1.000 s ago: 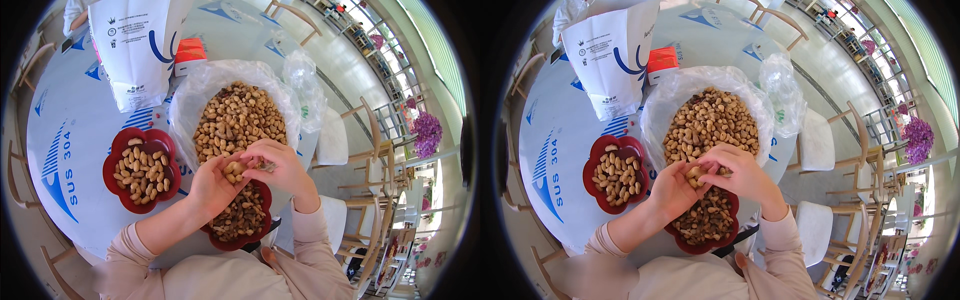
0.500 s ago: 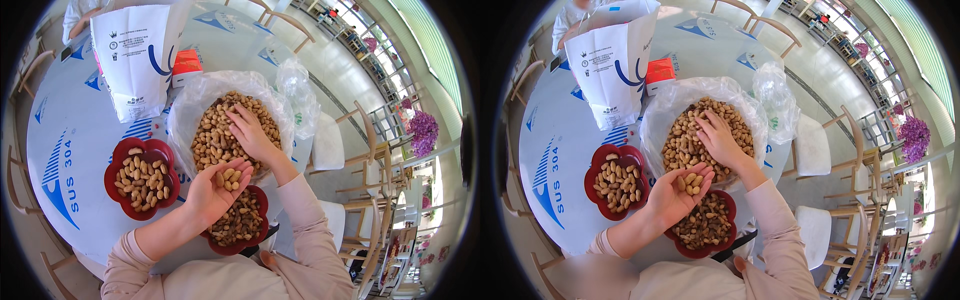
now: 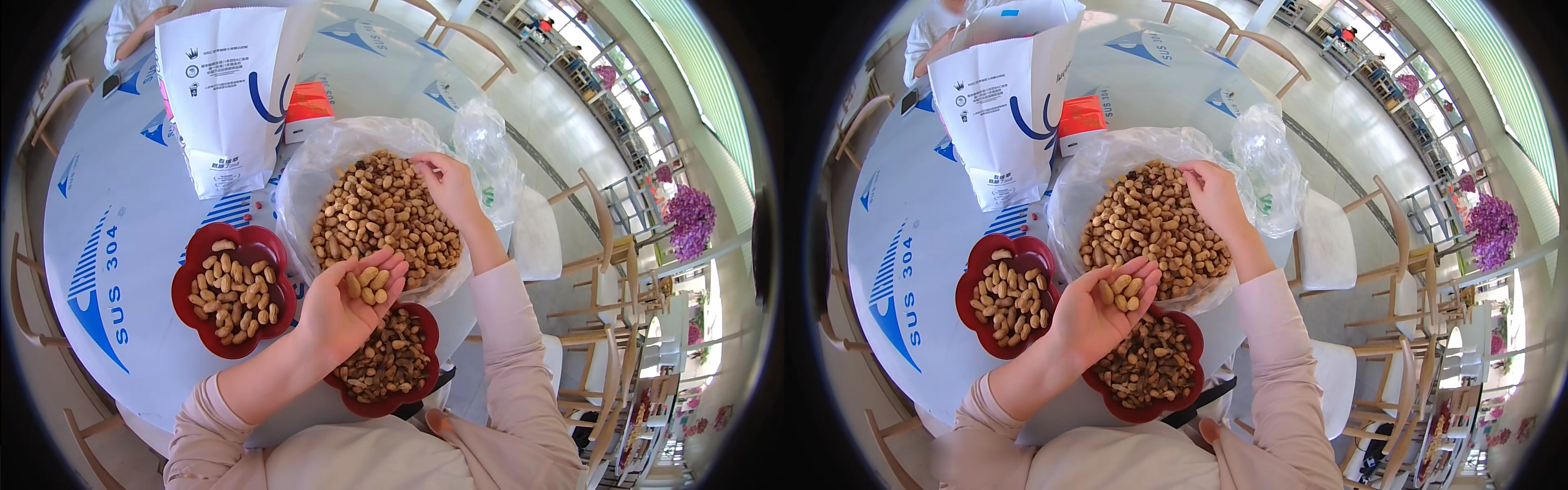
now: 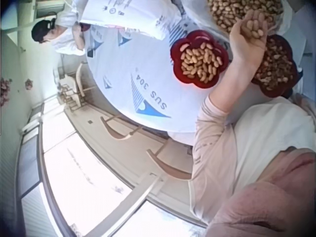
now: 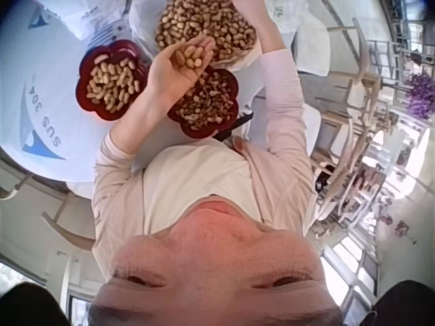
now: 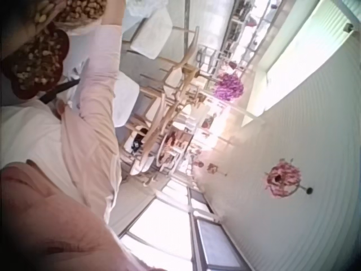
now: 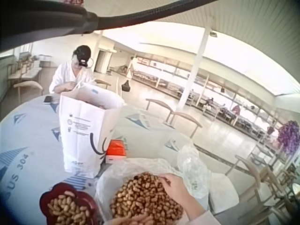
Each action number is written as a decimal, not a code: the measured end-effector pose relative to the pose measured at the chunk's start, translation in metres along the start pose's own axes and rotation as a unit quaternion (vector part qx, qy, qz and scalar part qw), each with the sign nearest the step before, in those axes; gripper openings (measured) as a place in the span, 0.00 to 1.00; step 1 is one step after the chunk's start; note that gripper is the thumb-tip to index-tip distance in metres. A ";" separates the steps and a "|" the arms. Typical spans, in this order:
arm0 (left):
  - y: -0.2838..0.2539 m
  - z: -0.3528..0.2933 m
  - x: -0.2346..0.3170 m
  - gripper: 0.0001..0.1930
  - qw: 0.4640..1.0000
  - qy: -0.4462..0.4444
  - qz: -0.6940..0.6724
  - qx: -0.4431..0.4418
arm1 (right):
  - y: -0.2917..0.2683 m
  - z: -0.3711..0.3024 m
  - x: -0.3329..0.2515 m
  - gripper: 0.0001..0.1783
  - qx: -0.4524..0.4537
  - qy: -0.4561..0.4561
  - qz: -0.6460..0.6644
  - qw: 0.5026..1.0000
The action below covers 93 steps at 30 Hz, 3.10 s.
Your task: The person sorts peanuts from a large plastic bag into two red bowls on a round table. They repeatedly pick up peanuts, inspect them, and place them into one of the bowls. Another person is visible across the table performing a similar task.
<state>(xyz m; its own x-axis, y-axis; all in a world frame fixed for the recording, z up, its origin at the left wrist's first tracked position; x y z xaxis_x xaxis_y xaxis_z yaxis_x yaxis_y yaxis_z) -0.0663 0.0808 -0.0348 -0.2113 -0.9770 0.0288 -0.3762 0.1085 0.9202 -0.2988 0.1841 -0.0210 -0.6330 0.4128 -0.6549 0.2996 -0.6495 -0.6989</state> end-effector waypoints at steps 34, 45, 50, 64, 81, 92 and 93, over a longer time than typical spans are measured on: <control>0.000 -0.016 0.058 0.24 0.987 0.086 -0.115 -0.073 | 0.005 -0.102 -0.078 0.09 -0.029 -0.013 0.358 0.933; -0.042 -0.121 0.170 0.34 0.861 0.229 0.452 0.038 | -0.005 -0.183 -0.026 0.08 0.067 0.088 0.356 0.928; -0.032 -0.108 0.166 0.36 0.810 0.184 0.556 -0.005 | -0.005 -0.181 -0.032 0.07 0.066 0.092 0.361 0.926; 0.048 0.080 0.136 0.14 0.446 0.165 0.880 0.010 | 0.002 -0.212 -0.031 0.07 0.085 0.113 0.384 0.912; 0.044 0.057 0.110 0.10 0.782 0.218 0.584 -0.003 | -0.016 -0.164 -0.015 0.07 0.059 0.096 0.309 0.944; -0.013 0.009 0.033 0.16 0.992 0.058 -0.102 0.042 | 0.037 0.005 -0.008 0.07 -0.089 -0.107 -0.189 0.972; -0.012 0.012 0.037 0.22 0.994 0.063 -0.089 0.005 | 0.039 0.006 -0.007 0.06 -0.088 -0.102 -0.204 0.970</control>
<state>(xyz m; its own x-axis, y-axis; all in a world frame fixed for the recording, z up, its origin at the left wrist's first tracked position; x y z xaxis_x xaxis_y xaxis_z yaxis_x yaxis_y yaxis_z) -0.0808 0.0455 -0.0491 -0.0261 -0.9960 -0.0858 -0.4068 -0.0678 0.9110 -0.2874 0.1522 -0.0418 -0.8474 0.4652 -0.2560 0.1009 -0.3323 -0.9378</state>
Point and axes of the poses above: each hand's wrist, its own z-axis towards the middle knuckle, its own y-axis out of the palm, x = y × z, the point moved 5 cm from there along z, towards the middle knuckle, and after that the axes turned 5 degrees about -x, right-handed, at the moved point
